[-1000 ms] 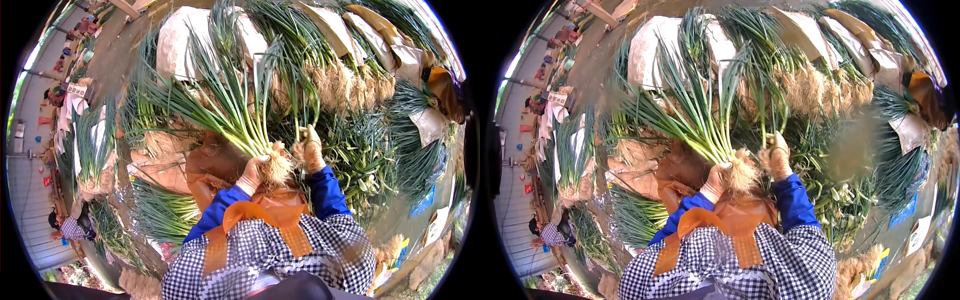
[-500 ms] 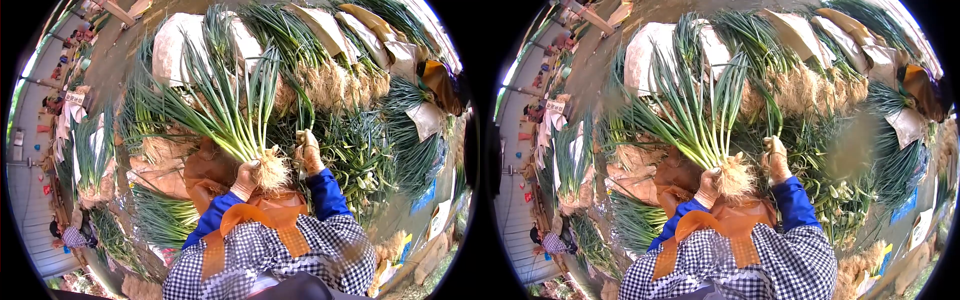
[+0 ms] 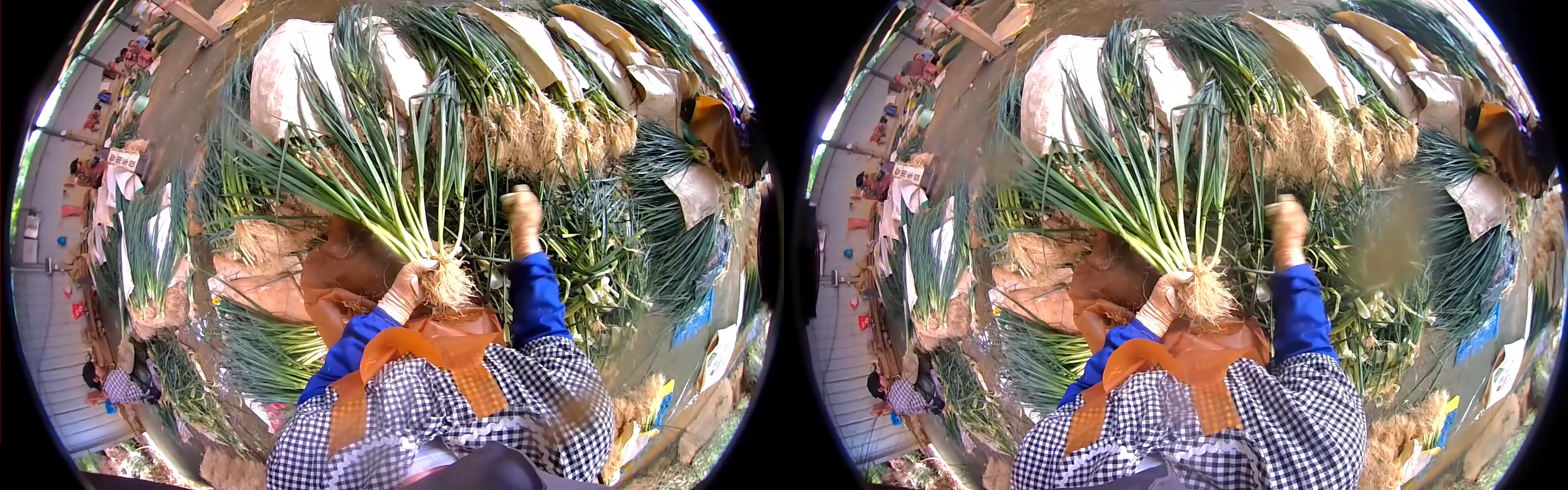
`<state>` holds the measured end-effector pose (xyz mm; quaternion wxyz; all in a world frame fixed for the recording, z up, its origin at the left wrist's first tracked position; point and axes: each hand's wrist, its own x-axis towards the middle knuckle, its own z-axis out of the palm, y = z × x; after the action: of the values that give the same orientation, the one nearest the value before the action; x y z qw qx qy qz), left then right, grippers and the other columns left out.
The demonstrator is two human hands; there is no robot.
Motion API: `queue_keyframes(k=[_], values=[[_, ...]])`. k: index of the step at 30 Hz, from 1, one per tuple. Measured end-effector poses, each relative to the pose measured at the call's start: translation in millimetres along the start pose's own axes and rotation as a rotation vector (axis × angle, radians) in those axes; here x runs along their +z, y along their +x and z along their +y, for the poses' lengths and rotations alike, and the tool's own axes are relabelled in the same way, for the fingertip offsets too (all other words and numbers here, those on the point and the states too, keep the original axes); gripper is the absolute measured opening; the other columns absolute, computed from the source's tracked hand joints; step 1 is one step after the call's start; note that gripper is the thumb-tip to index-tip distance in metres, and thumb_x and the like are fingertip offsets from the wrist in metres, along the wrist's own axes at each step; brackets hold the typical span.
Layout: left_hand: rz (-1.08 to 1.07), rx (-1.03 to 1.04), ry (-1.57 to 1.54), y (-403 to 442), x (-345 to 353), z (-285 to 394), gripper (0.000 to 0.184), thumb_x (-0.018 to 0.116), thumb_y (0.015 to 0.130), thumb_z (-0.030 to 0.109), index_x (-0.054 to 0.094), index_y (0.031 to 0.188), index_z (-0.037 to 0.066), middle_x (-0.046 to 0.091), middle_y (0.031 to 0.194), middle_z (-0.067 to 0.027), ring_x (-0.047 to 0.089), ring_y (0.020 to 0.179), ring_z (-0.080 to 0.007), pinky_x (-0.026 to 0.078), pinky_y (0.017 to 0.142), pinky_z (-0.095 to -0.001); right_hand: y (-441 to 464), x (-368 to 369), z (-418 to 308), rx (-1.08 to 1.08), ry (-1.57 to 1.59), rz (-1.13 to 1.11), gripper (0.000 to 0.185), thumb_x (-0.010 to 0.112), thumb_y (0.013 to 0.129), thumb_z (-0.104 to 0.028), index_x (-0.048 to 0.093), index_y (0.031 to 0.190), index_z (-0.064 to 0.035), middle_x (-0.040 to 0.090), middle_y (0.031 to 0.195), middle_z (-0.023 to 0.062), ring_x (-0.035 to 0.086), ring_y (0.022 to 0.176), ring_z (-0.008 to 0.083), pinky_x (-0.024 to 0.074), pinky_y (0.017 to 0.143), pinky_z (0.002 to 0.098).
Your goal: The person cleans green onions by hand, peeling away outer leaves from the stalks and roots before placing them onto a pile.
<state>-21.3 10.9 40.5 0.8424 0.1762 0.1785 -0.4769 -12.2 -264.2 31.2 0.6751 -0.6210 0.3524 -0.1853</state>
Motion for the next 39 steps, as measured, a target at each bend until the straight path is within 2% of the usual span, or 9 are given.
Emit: queue_keyframes(k=[3, 9, 16, 19, 21, 27, 34, 37, 39], values=[[-0.069, 0.047, -0.032, -6.1, 9.8, 1.4, 0.046, 0.05, 0.073, -0.003, 0.045, 0.118, -0.004, 0.049, 0.122, -0.023, 0.054, 0.105, -0.032, 0.044, 0.093, -0.0411, 59.0, -71.5, 58.0, -0.123, -0.248, 0.349, 0.041, 0.04, 0.089, -0.036, 0.064, 0.082, -0.0039, 0.061, 0.075, 0.0061, 0.054, 0.064, 0.0148, 0.0442, 0.063, 0.0302], [-0.072, 0.028, -0.021, -7.9, 10.2, 1.1, 0.05, 0.051, 0.071, -0.001, 0.042, 0.12, -0.004, 0.046, 0.124, -0.0246, 0.055, 0.102, -0.0335, 0.046, 0.091, -0.0414, -39.2, 45.7, -42.0, 0.054, -0.447, -0.737, 0.038, 0.061, 0.085, -0.032, 0.058, 0.104, 0.0009, 0.064, 0.088, 0.008, 0.058, 0.075, 0.0141, 0.0463, 0.064, 0.0256], [-0.038, 0.067, -0.029, -26.4, 1.1, 11.2, 0.035, 0.052, 0.072, -0.003, 0.053, 0.107, -0.007, 0.061, 0.095, -0.0159, 0.061, 0.089, -0.0288, 0.05, 0.086, -0.0399, 62.3, -13.7, -56.3, 0.035, 0.96, -0.295, 0.018, 0.055, 0.086, -0.029, 0.052, 0.076, -0.0138, 0.051, 0.063, -0.0053, 0.042, 0.049, 0.0041, 0.039, 0.047, 0.019], [-0.099, 0.064, -0.072, -27.1, -3.7, 11.3, 0.039, 0.051, 0.071, -0.004, 0.051, 0.11, -0.008, 0.059, 0.103, -0.0188, 0.059, 0.095, -0.0301, 0.047, 0.09, -0.042, 46.9, -51.4, -60.4, -0.228, 0.127, -0.127, 0.02, 0.056, 0.086, -0.03, 0.056, 0.089, -0.0097, 0.056, 0.069, 0.0016, 0.054, 0.063, 0.0114, 0.0483, 0.058, 0.0275], [-0.016, 0.117, 0.004, -25.1, 4.0, 10.0, 0.045, 0.052, 0.069, -0.003, 0.048, 0.114, -0.008, 0.052, 0.116, -0.0243, 0.054, 0.104, -0.0348, 0.042, 0.095, -0.0461, 16.2, -12.9, -33.2, 0.176, -0.21, -0.488, 0.027, 0.056, 0.086, -0.03, 0.057, 0.097, -0.005, 0.059, 0.078, 0.0043, 0.056, 0.07, 0.0155, 0.0482, 0.064, 0.0293], [-0.043, 0.027, -0.029, -34.0, 12.6, 11.4, 0.046, 0.051, 0.073, 0.0, 0.046, 0.119, -0.007, 0.059, 0.105, -0.0203, 0.06, 0.092, -0.0287, 0.049, 0.087, -0.0409, -34.2, 66.0, -12.6, 0.2, -0.125, -0.99, 0.032, 0.062, 0.083, -0.033, 0.061, 0.095, -0.0036, 0.06, 0.079, 0.0021, 0.056, 0.072, 0.013, 0.0456, 0.066, 0.0248], [-0.062, 0.027, -0.015, -43.6, 13.1, 13.9, 0.053, 0.05, 0.073, 0.003, 0.041, 0.124, -0.007, 0.053, 0.117, -0.0218, 0.058, 0.097, -0.0301, 0.048, 0.089, -0.0398, 78.8, -75.7, 25.7, 0.152, 0.729, 0.08, 0.012, 0.05, 0.086, -0.02, 0.056, 0.09, -0.0101, 0.042, 0.059, -0.0056, 0.035, 0.047, 0.0051, 0.0281, 0.043, 0.0184], [-0.206, -0.001, -0.015, -43.2, 27.3, 13.6, 0.063, 0.051, 0.073, 0.006, 0.03, 0.131, -0.006, 0.038, 0.133, -0.0245, 0.049, 0.111, -0.0367, 0.04, 0.097, -0.0473, 0.7, -38.9, -31.3, 0.083, 0.019, -0.159, 0.021, 0.046, 0.091, -0.021, 0.056, 0.102, -0.0055, 0.061, 0.086, 0.0045, 0.055, 0.07, 0.0127, 0.0447, 0.063, 0.0228], [-0.172, -0.063, -0.016, -38.6, 18.4, 13.7, 0.065, 0.053, 0.072, 0.007, 0.029, 0.131, -0.007, 0.035, 0.133, -0.0269, 0.047, 0.114, -0.0381, 0.038, 0.098, -0.049, -28.2, -6.3, -6.3, -0.549, -0.385, -0.473, 0.024, 0.047, 0.092, -0.019, 0.055, 0.109, -0.0037, 0.062, 0.099, 0.0066, 0.057, 0.092, 0.0196, 0.0462, 0.081, 0.0297]])
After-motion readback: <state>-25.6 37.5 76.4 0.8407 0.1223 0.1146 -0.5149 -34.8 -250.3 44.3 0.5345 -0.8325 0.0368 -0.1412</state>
